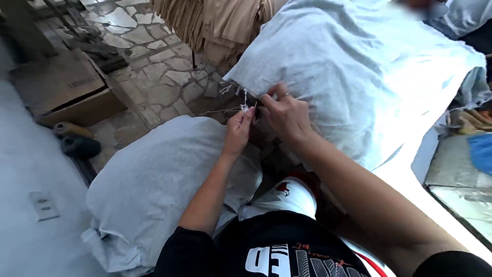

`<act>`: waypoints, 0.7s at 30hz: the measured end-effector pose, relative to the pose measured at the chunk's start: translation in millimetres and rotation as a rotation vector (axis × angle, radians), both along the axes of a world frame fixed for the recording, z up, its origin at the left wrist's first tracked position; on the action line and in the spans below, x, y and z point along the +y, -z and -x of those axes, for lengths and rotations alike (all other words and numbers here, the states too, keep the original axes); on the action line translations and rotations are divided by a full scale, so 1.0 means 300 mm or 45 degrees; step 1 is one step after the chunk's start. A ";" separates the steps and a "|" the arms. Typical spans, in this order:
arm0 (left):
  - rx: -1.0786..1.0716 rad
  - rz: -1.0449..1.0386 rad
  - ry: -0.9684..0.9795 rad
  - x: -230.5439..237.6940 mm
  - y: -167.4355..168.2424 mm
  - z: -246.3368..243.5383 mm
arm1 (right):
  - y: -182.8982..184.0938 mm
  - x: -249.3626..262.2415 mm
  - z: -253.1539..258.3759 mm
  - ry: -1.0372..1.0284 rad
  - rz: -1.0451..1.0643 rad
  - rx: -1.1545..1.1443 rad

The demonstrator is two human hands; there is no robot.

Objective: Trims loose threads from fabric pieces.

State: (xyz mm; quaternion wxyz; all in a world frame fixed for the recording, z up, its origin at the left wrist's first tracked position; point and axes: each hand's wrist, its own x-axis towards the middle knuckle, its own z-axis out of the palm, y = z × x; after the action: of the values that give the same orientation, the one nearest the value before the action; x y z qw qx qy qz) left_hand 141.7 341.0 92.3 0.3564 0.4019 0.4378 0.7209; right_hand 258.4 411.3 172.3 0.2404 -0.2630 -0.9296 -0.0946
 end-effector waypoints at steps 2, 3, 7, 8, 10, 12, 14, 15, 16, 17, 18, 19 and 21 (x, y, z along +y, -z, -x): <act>-0.046 0.001 0.023 0.000 -0.005 -0.004 | 0.007 0.014 0.013 0.061 -0.043 -0.023; -0.074 0.001 0.029 0.004 0.000 -0.001 | 0.001 0.012 0.015 0.087 -0.048 -0.023; -0.044 0.035 0.034 -0.003 0.017 0.004 | -0.011 -0.010 0.051 0.141 -0.002 0.008; -0.018 0.047 0.042 -0.003 0.010 0.001 | -0.010 -0.002 0.076 0.138 -0.005 0.009; 0.007 0.060 0.047 -0.005 0.000 -0.002 | -0.010 0.030 0.126 0.120 -0.010 -0.016; 0.035 0.067 0.048 -0.019 0.005 0.005 | -0.010 0.055 0.140 0.115 0.018 -0.066; 0.099 0.110 0.031 -0.029 0.036 0.031 | -0.021 0.055 0.108 0.097 0.066 -0.048; 0.131 0.174 -0.004 -0.027 0.060 0.054 | -0.034 0.041 0.079 0.099 0.119 -0.026; 0.159 0.241 -0.060 -0.011 0.088 0.088 | -0.052 0.022 0.049 0.114 0.184 -0.001; 0.199 0.299 -0.133 0.023 0.117 0.126 | -0.073 0.004 0.022 0.139 0.250 0.012; 0.250 0.353 -0.208 0.068 0.141 0.163 | -0.091 -0.013 -0.001 0.165 0.312 0.017; 0.293 0.394 -0.248 0.118 0.154 0.194 | -0.104 -0.028 -0.017 0.189 0.364 0.021; 0.405 0.436 -0.253 0.228 0.143 0.223 | -0.116 -0.040 -0.038 0.183 0.403 0.047</act>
State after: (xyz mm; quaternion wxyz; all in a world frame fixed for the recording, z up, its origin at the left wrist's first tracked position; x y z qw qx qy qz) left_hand 74.8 409.5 49.4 0.2732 0.3991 0.6416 0.5954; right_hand 269.9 399.3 206.9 0.2057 -0.3649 -0.9071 0.0410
